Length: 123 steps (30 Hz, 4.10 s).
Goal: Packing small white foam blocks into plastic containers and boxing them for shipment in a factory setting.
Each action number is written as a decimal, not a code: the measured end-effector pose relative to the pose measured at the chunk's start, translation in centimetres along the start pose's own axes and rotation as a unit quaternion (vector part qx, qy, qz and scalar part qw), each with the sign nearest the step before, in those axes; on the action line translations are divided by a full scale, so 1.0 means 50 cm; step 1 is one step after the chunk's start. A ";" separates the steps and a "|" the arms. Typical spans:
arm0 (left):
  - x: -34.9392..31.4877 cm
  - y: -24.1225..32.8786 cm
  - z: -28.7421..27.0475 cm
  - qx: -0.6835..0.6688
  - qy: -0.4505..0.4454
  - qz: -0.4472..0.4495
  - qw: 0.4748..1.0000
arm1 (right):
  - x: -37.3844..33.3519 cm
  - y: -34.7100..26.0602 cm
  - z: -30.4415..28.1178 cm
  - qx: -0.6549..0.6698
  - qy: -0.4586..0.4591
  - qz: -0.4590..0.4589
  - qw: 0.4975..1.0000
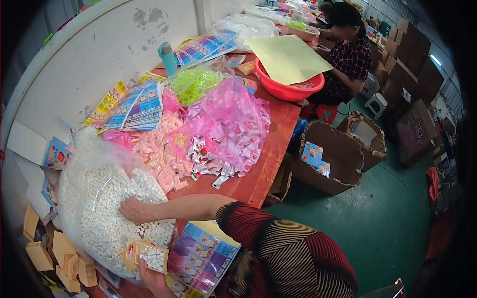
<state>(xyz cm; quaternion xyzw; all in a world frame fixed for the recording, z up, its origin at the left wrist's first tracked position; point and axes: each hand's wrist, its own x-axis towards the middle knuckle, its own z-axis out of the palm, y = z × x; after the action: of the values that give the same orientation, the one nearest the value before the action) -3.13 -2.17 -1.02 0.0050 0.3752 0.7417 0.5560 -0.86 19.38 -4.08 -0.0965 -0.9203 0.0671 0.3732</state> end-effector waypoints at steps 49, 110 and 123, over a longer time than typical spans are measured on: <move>-0.011 -0.008 0.013 -0.001 -0.017 -0.007 1.000 | 0.109 0.020 -0.094 0.091 0.096 0.080 0.988; -0.032 -0.109 0.078 0.035 0.051 0.091 0.994 | -0.163 -0.073 -0.244 0.606 -0.223 0.419 0.638; -0.153 -0.211 0.027 0.006 0.137 0.072 0.988 | -0.312 -0.061 -0.303 0.068 -0.197 0.085 0.974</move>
<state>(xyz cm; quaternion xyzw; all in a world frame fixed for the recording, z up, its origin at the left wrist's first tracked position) 9.02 -6.69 -2.85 -0.0661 0.4505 0.7715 0.4445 20.30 13.64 -3.21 -0.1336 -0.9575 0.1781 0.1834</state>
